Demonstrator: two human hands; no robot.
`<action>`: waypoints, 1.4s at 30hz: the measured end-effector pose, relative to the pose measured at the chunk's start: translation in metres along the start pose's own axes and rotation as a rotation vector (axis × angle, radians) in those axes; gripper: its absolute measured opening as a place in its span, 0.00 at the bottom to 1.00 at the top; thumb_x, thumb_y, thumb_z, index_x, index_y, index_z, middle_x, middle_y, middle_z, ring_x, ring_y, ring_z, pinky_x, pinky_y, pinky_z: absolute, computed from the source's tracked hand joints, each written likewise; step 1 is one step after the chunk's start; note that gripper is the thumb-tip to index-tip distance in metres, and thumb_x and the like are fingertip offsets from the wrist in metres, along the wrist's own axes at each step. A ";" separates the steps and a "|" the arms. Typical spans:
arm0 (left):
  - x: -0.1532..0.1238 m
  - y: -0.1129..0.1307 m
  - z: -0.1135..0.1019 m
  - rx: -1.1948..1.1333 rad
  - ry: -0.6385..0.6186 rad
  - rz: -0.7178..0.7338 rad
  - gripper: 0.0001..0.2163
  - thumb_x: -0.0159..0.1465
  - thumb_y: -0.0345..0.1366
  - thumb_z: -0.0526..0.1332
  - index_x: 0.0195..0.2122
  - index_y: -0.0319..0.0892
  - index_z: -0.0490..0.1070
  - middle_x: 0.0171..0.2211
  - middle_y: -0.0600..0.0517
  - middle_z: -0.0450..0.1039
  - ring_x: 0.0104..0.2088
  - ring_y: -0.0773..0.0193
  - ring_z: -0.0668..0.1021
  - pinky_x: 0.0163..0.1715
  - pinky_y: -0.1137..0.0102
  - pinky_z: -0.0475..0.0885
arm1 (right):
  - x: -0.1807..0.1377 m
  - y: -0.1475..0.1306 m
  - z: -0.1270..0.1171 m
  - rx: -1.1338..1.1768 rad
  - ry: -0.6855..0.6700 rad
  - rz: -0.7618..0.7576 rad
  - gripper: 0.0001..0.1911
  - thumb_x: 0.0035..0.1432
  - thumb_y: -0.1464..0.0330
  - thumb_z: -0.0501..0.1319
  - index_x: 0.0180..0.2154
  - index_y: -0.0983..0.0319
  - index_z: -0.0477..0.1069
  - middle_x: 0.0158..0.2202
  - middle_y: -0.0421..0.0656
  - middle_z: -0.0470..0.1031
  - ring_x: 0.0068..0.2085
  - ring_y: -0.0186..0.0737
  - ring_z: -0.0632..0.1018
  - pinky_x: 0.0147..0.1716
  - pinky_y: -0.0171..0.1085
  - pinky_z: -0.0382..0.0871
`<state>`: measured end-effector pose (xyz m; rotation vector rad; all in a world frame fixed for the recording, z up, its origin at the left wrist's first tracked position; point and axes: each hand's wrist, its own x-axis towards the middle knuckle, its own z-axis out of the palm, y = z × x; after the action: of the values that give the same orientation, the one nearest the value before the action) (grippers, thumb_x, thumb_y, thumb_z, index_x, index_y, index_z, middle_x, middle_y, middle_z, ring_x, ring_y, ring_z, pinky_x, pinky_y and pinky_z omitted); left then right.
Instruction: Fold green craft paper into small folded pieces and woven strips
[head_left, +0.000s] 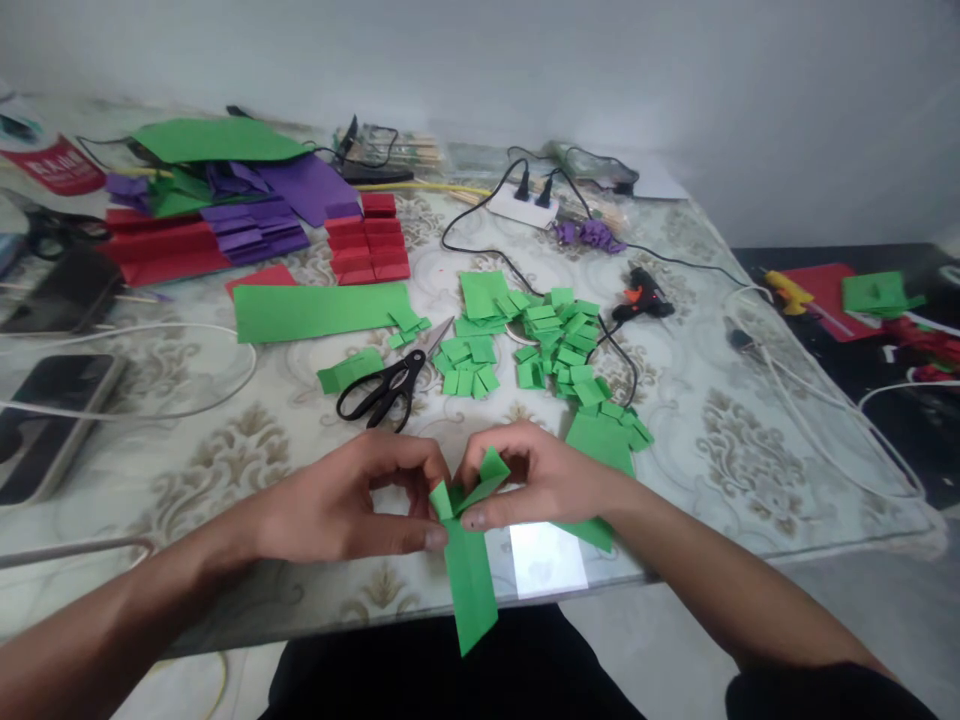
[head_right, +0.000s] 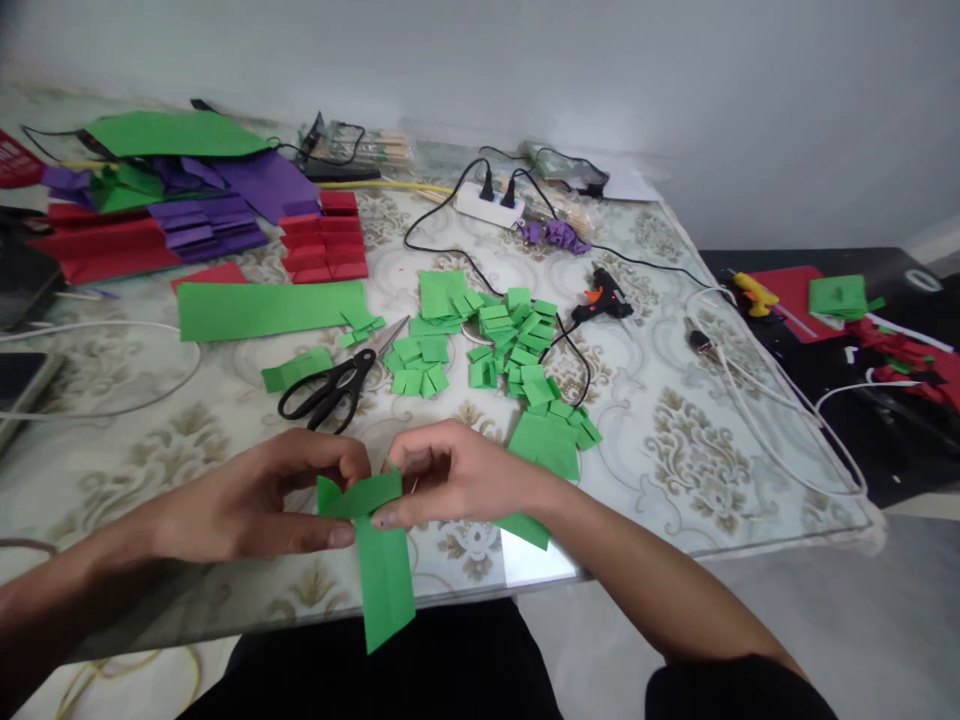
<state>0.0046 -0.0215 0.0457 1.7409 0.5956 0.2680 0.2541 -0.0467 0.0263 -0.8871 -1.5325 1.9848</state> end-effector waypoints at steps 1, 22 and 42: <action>-0.001 0.000 0.000 0.065 0.041 0.028 0.06 0.65 0.35 0.69 0.37 0.42 0.72 0.31 0.55 0.78 0.32 0.64 0.81 0.33 0.73 0.74 | 0.000 0.000 0.000 -0.052 0.041 -0.040 0.14 0.53 0.63 0.77 0.33 0.63 0.75 0.30 0.38 0.78 0.30 0.33 0.77 0.29 0.32 0.73; -0.007 -0.005 0.006 0.606 0.373 0.412 0.09 0.71 0.26 0.61 0.49 0.44 0.69 0.43 0.48 0.80 0.42 0.62 0.85 0.41 0.72 0.80 | -0.002 0.006 0.011 -0.658 0.438 -0.685 0.04 0.61 0.73 0.69 0.38 0.60 0.79 0.39 0.47 0.86 0.38 0.43 0.87 0.38 0.38 0.84; -0.007 -0.011 0.011 0.659 0.545 0.454 0.09 0.71 0.25 0.61 0.50 0.43 0.74 0.40 0.51 0.82 0.38 0.64 0.86 0.39 0.72 0.80 | -0.001 0.008 0.013 -0.727 0.523 -0.760 0.12 0.61 0.80 0.67 0.44 0.61 0.79 0.38 0.46 0.87 0.38 0.40 0.87 0.39 0.35 0.83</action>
<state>0.0011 -0.0329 0.0335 2.4593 0.7183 0.9729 0.2455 -0.0582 0.0208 -0.8018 -1.8783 0.5984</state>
